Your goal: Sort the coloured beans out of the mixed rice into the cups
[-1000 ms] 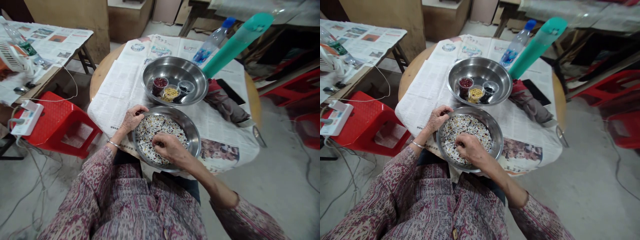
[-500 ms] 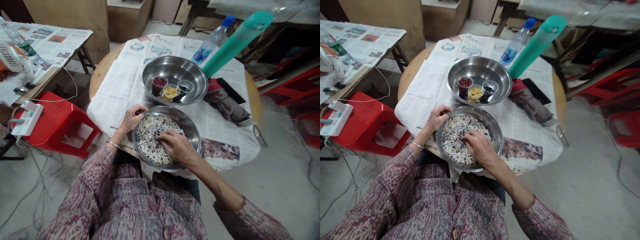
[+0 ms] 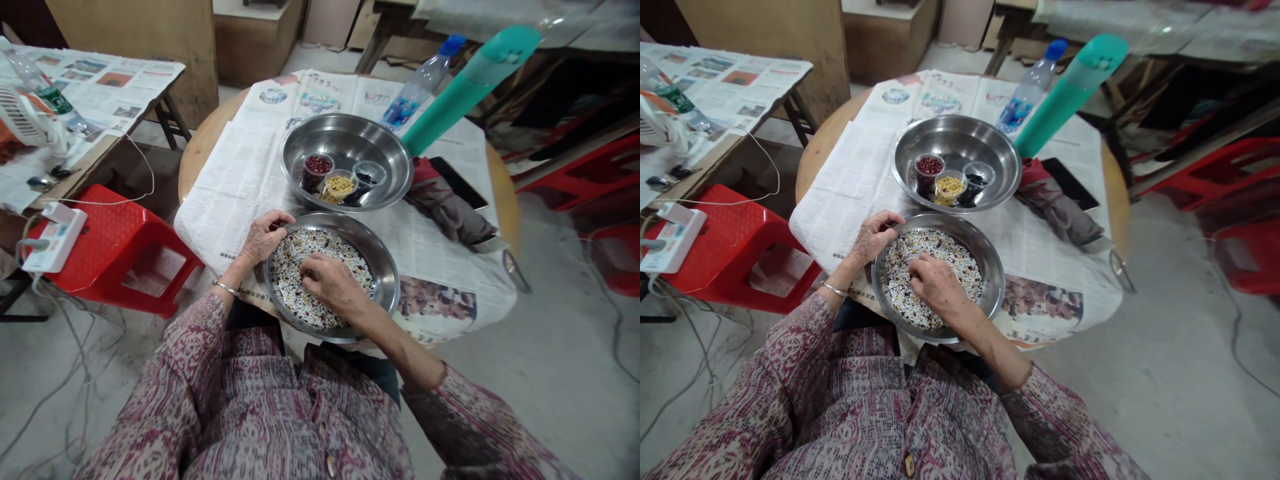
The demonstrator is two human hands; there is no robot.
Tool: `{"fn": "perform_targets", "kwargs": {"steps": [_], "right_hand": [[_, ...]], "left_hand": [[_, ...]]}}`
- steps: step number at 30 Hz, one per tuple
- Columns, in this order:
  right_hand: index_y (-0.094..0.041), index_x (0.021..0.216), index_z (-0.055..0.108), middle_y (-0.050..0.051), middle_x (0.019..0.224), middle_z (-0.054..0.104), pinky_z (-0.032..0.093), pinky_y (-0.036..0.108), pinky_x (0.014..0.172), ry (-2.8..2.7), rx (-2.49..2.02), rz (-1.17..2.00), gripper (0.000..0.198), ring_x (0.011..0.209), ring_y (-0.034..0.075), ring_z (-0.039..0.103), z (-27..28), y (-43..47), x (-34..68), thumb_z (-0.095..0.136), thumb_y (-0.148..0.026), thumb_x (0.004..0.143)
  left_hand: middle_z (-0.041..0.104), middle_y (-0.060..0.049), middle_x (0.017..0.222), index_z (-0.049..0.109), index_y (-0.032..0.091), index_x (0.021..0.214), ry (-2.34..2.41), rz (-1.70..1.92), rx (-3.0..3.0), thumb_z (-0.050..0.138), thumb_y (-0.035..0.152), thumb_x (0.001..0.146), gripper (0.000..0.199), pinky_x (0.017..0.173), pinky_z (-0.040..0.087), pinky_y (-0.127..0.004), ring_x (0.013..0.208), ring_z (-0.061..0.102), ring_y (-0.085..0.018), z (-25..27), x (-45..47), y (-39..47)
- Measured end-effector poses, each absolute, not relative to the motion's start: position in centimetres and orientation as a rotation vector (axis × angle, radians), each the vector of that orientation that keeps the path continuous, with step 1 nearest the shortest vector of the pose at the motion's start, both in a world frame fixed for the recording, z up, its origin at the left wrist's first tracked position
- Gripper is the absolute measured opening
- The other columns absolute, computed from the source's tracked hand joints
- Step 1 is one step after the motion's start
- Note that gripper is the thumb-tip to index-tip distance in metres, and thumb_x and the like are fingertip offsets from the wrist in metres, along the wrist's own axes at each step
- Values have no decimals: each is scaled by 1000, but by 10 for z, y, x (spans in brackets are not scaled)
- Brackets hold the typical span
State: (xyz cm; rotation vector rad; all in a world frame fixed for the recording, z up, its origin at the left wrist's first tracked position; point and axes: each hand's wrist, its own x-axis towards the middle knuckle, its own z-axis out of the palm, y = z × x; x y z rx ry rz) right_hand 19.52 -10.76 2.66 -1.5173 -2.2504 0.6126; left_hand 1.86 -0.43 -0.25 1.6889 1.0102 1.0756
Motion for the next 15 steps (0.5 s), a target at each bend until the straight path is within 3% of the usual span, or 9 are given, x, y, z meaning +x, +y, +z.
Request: {"fn": "perform_targets", "kwargs": {"steps": [4, 9, 15], "right_hand": [[-20, 73, 65, 1, 74, 65, 43, 28, 71, -2164, -1434, 804, 18, 70, 15, 58, 35, -115, 196, 56, -3, 74], [-20, 84, 68, 2, 83, 69, 47, 27, 73, -2250, -1228, 884, 22, 77, 14, 62, 35, -134, 187, 55, -2, 79], [-20, 91, 69, 8, 96, 70, 52, 35, 84, -2504, -1214, 614, 20, 96, 21, 61, 26, -134, 183, 54, -7, 89]], "left_hand": [[66, 2, 81, 69, 18, 90, 1006, 1082, 1679, 52, 2, 72, 30, 74, 47, -26, 74, 57, -12, -3, 19, -4], [66, 2, 81, 69, 18, 89, 985, 1091, 1673, 53, 3, 72, 28, 75, 47, -27, 76, 57, -12, -4, 19, -3], [68, 1, 85, 69, 18, 89, 1001, 1077, 1687, 53, 3, 72, 27, 76, 48, -27, 80, 60, -13, -2, 19, -4]]}}
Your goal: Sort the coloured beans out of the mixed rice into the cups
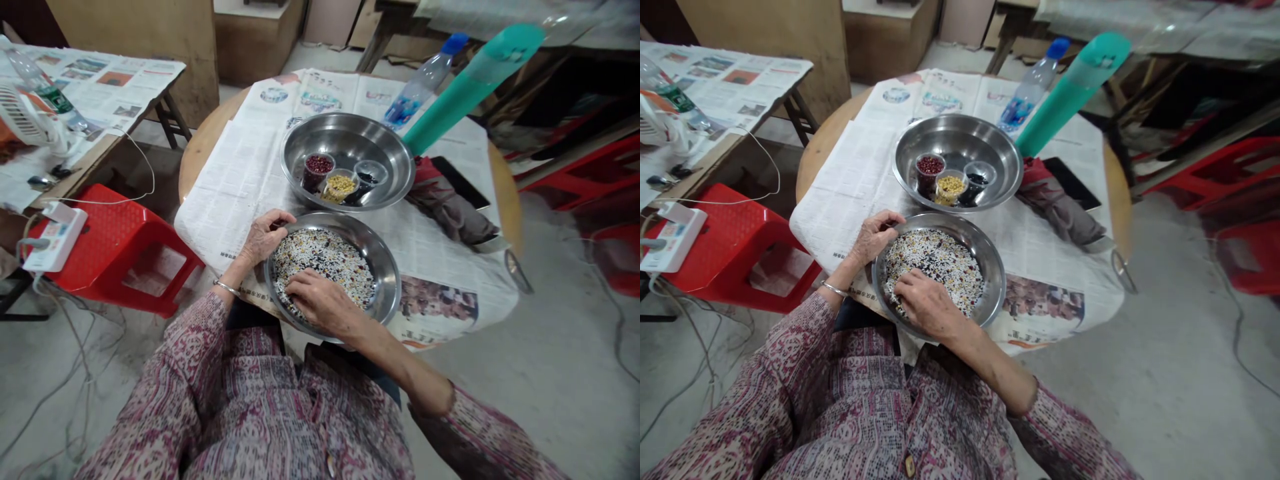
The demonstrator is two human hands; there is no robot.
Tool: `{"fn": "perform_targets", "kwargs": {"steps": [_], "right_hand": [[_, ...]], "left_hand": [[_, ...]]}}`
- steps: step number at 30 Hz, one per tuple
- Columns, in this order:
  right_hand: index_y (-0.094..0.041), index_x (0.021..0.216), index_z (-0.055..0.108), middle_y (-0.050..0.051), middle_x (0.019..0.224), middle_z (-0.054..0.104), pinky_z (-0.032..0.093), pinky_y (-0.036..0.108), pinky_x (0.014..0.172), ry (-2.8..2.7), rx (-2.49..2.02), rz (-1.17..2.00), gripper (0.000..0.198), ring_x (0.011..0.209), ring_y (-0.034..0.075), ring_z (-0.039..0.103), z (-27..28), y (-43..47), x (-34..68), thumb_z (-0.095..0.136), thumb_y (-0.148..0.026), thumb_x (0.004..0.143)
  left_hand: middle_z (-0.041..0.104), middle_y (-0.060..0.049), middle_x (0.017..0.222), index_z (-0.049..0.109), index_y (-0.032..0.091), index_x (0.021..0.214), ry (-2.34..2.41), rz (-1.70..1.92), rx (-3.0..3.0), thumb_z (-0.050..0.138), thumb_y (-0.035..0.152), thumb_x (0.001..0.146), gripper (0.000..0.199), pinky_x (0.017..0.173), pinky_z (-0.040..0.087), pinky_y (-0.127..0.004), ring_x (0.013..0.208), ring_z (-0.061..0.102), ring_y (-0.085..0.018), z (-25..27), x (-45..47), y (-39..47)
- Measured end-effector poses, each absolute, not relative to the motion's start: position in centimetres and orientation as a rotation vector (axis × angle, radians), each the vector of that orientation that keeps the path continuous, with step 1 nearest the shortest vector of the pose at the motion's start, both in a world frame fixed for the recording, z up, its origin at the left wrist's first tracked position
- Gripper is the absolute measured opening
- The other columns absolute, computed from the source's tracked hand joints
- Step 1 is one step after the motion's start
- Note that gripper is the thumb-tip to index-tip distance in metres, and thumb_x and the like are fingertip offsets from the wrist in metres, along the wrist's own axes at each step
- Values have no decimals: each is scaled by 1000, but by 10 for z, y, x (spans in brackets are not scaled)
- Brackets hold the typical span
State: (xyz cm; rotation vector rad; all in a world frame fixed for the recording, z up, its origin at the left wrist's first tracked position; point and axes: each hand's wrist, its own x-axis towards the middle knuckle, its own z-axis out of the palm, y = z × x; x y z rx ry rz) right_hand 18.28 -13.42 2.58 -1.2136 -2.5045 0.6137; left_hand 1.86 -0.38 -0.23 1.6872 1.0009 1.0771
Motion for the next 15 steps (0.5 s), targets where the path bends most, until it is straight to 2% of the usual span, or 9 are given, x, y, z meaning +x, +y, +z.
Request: {"fn": "perform_targets", "kwargs": {"steps": [8, 12, 15], "right_hand": [[-22, 106, 69, 10, 111, 67, 53, 42, 94, -2187, -1583, 265, 25, 106, 25, 63, 27, -120, 223, 51, -12, 90], [-23, 115, 67, 12, 118, 65, 51, 49, 99, -2197, -1581, 304, 28, 114, 30, 59, 26, -116, 223, 61, -25, 88], [-22, 115, 67, 12, 117, 64, 50, 47, 97, -2280, -1504, 409, 31, 112, 29, 58, 27, -116, 214, 61, -21, 85]], "left_hand": [[68, 1, 81, 69, 20, 89, 1022, 1064, 1695, 53, 4, 72, 29, 74, 49, -28, 75, 58, -13, -1, 19, -5], [67, 1, 80, 69, 20, 89, 1029, 1061, 1688, 53, 4, 72, 29, 73, 49, -28, 75, 58, -14, 0, 19, -5], [67, 1, 80, 69, 20, 89, 1025, 1061, 1686, 52, 4, 72, 29, 74, 48, -28, 75, 58, -14, 0, 19, -6]]}}
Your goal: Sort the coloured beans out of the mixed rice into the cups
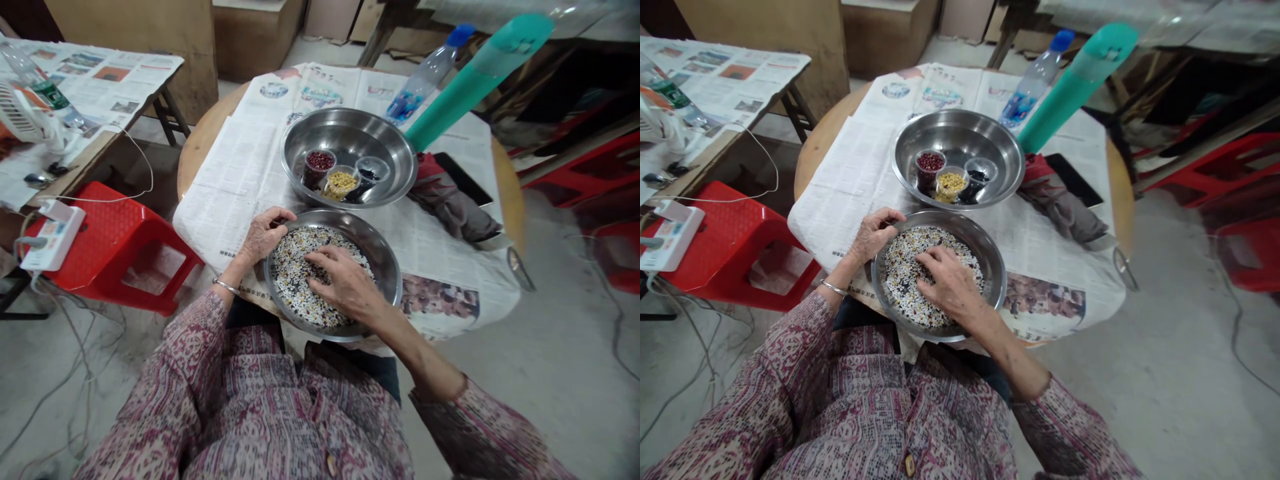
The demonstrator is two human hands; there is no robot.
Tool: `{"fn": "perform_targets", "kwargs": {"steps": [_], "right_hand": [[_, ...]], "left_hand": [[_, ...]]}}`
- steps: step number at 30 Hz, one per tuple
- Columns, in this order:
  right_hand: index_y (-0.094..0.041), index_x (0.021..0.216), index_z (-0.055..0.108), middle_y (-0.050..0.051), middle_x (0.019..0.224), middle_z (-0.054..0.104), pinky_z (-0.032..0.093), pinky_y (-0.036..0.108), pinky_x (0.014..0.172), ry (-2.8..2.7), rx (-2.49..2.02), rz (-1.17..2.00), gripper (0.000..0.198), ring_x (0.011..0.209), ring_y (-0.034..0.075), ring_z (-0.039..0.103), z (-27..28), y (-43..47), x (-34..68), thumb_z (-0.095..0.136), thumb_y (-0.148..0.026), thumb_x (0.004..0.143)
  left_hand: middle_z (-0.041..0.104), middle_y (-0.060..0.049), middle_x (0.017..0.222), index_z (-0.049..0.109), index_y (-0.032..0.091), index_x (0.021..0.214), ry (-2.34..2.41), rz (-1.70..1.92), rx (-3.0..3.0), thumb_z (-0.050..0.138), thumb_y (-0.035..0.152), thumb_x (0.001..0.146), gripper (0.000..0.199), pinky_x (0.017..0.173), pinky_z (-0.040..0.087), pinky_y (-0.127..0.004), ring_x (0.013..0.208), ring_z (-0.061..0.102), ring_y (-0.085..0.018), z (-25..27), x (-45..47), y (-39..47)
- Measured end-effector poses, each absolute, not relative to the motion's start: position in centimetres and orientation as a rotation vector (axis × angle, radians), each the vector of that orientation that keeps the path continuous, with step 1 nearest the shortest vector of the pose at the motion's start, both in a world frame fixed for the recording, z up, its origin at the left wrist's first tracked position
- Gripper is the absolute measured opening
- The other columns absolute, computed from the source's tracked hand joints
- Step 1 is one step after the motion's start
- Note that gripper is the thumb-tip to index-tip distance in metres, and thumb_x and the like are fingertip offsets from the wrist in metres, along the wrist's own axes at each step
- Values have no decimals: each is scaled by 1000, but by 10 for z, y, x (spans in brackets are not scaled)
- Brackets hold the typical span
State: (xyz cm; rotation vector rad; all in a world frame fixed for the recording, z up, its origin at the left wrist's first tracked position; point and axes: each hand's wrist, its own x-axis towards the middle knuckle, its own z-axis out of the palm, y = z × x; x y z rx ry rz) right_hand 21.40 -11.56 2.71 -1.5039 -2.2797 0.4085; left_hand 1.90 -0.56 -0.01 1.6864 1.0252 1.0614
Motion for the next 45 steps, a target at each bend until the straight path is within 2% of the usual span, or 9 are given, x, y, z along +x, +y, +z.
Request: {"fn": "perform_targets", "kwargs": {"steps": [6, 12, 20, 26, 28, 31, 34, 40, 45], "right_hand": [[-19, 81, 66, 7, 88, 64, 47, 33, 78, -2333, -1589, 537, 19, 81, 20, 59, 29, -114, 208, 51, -7, 82], [-20, 70, 61, 3, 76, 64, 42, 29, 72, -2286, -1531, 685, 18, 73, 16, 58, 34, -127, 226, 53, -5, 76], [-22, 81, 65, 2, 86, 69, 46, 29, 74, -2412, -1495, 802, 18, 81, 17, 65, 45, -156, 235, 55, -7, 84], [-23, 80, 65, 5, 90, 69, 51, 32, 78, -2433, -1639, 433, 17, 89, 21, 65, 44, -153, 243, 54, -13, 88], [-23, 92, 67, 7, 100, 70, 53, 37, 86, -2358, -1649, 350, 17, 98, 23, 65, 43, -147, 245, 54, -14, 87], [-22, 118, 64, 12, 127, 64, 51, 46, 100, -2341, -1581, 312, 38, 121, 29, 57, 40, -135, 242, 57, -12, 82], [-23, 124, 62, 13, 138, 58, 49, 52, 102, -2407, -1526, 327, 47, 128, 33, 51, 35, -125, 237, 63, -14, 78], [-22, 86, 64, 7, 97, 65, 51, 39, 86, -2471, -1492, 441, 19, 96, 24, 60, 26, -117, 232, 54, -7, 79], [-21, 77, 60, 6, 83, 62, 46, 32, 75, -2453, -1576, 406, 17, 81, 20, 59, 23, -116, 237, 52, -7, 80]], "left_hand": [[67, 1, 82, 69, 19, 90, 1027, 1061, 1693, 53, 5, 72, 28, 74, 48, -27, 76, 58, -13, 1, 19, -6], [68, 1, 82, 69, 19, 89, 1026, 1062, 1687, 53, 4, 71, 29, 75, 48, -28, 76, 58, -14, 0, 19, -5], [67, 2, 80, 69, 20, 89, 1018, 1050, 1689, 54, 6, 72, 27, 73, 48, -27, 74, 58, -13, 0, 19, -5], [67, 2, 79, 69, 20, 90, 1031, 1058, 1681, 54, 6, 72, 27, 73, 48, -27, 74, 58, -13, 0, 19, -5], [66, 2, 79, 69, 20, 90, 1034, 1054, 1678, 54, 6, 72, 28, 72, 48, -27, 73, 57, -13, 0, 19, -5], [67, 2, 79, 69, 20, 90, 1038, 1051, 1675, 54, 6, 72, 28, 71, 48, -27, 73, 57, -13, 2, 18, -6], [67, 1, 80, 69, 20, 90, 1037, 1050, 1672, 53, 5, 72, 28, 71, 48, -27, 74, 57, -13, 3, 19, -7], [67, 1, 79, 69, 20, 90, 1032, 1051, 1675, 53, 5, 72, 28, 71, 48, -27, 73, 57, -13, 2, 19, -7], [66, 2, 77, 70, 21, 90, 1041, 1060, 1683, 54, 5, 72, 29, 71, 47, -27, 71, 56, -13, 1, 19, -6]]}}
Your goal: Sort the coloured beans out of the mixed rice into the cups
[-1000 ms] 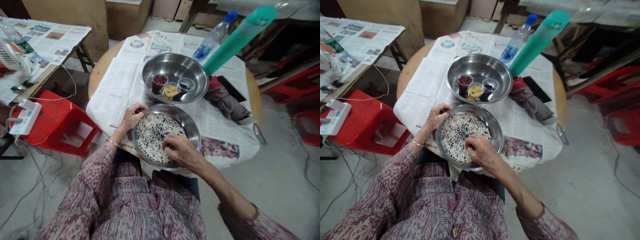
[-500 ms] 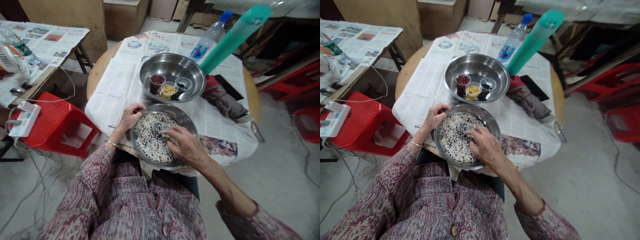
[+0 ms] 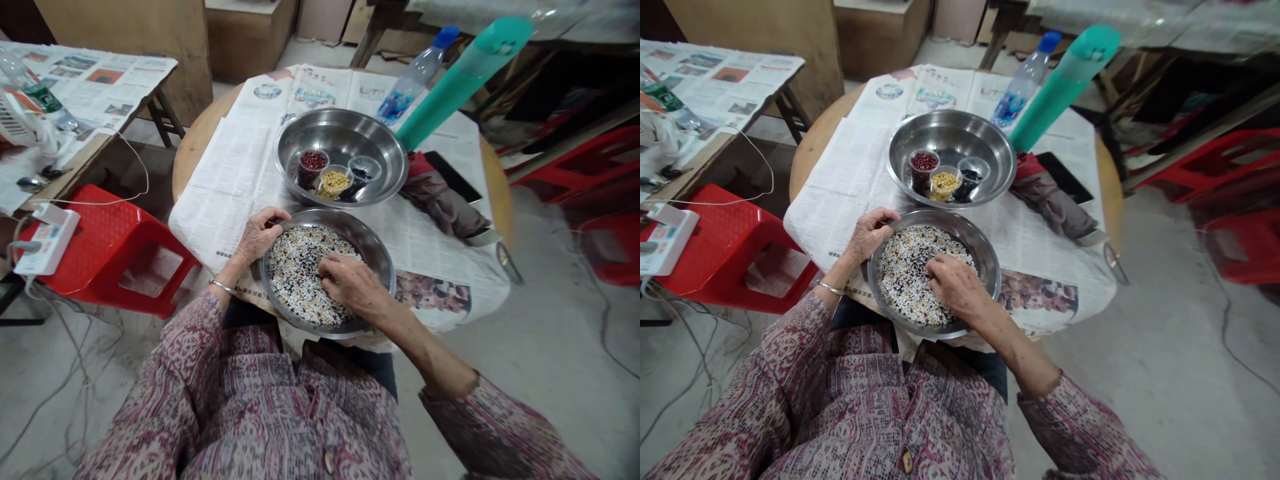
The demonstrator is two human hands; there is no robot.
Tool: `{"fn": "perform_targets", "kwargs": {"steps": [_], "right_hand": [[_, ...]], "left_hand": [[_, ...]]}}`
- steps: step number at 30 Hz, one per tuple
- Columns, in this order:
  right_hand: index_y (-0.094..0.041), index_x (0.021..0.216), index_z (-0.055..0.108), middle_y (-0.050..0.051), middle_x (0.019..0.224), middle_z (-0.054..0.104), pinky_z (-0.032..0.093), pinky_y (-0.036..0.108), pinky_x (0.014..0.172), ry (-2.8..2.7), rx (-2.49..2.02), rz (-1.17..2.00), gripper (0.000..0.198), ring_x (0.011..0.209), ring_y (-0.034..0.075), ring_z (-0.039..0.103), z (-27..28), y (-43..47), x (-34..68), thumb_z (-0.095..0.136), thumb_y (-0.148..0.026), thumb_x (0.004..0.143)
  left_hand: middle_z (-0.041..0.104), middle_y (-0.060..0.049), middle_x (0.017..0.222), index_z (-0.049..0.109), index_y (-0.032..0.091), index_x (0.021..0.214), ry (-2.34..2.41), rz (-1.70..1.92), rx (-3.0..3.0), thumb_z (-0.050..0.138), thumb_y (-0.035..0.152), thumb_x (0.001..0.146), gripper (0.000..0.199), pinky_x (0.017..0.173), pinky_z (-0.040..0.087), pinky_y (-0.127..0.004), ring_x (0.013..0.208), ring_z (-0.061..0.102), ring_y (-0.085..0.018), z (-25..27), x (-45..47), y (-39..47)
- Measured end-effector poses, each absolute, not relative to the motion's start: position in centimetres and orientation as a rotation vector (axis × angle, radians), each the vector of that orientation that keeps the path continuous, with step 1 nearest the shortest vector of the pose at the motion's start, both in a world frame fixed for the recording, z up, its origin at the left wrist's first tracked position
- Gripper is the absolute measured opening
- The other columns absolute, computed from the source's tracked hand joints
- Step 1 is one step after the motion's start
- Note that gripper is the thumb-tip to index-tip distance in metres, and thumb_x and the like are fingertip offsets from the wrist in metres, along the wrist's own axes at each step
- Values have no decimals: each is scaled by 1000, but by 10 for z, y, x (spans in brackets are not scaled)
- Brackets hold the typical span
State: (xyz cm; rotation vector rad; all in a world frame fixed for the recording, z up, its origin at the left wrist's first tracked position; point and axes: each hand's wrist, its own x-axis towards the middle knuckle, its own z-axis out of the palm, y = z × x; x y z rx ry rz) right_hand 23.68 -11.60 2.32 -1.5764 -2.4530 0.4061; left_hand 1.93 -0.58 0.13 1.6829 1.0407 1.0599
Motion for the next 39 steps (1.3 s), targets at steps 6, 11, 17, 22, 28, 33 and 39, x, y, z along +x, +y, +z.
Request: {"fn": "perform_targets", "kwargs": {"steps": [6, 11, 17, 22, 28, 33, 39], "right_hand": [[-21, 72, 58, 4, 79, 63, 43, 30, 70, -2293, -1626, 402, 17, 74, 18, 59, 33, -127, 247, 50, -8, 79], [-20, 75, 62, 3, 79, 65, 44, 28, 69, -2355, -1498, 628, 18, 72, 16, 61, 42, -149, 239, 50, -7, 80], [-21, 91, 70, 4, 87, 74, 51, 31, 75, -2266, -1536, 750, 15, 79, 18, 68, 42, -151, 234, 56, -17, 89], [-17, 104, 72, 12, 106, 73, 53, 40, 94, -2174, -1632, 487, 24, 104, 26, 68, 31, -131, 239, 58, -13, 84], [-18, 108, 73, 11, 104, 74, 56, 41, 87, -2138, -1654, 564, 33, 93, 24, 69, 20, -119, 230, 59, -10, 79], [-18, 103, 74, 8, 92, 76, 54, 36, 79, -1996, -1677, 714, 32, 78, 20, 68, 20, -112, 218, 60, -9, 76], [-18, 95, 73, 6, 87, 75, 53, 35, 77, -1909, -1596, 822, 23, 77, 19, 67, 29, -108, 205, 57, -13, 79]], "left_hand": [[66, 2, 78, 69, 20, 88, 1030, 1052, 1659, 54, 4, 72, 28, 71, 47, -27, 72, 56, -13, 2, 19, -6], [66, 2, 79, 69, 20, 90, 1029, 1055, 1668, 54, 5, 72, 28, 71, 47, -27, 74, 57, -13, 2, 19, -6], [65, 2, 78, 69, 19, 90, 1031, 1049, 1665, 53, 4, 72, 28, 70, 46, -27, 72, 55, -12, 3, 19, -7], [65, 2, 78, 69, 19, 90, 1042, 1048, 1653, 53, 3, 72, 28, 69, 46, -26, 72, 55, -12, 4, 20, -7], [64, 2, 78, 69, 19, 90, 1028, 1055, 1674, 53, 3, 72, 29, 71, 46, -26, 72, 55, -12, 3, 20, -7], [64, 2, 76, 69, 19, 89, 1034, 1050, 1664, 53, 2, 72, 29, 70, 46, -26, 71, 55, -12, 2, 20, -6], [65, 2, 77, 69, 19, 90, 1029, 1054, 1667, 53, 2, 72, 29, 71, 46, -27, 71, 55, -12, 1, 20, -5]]}}
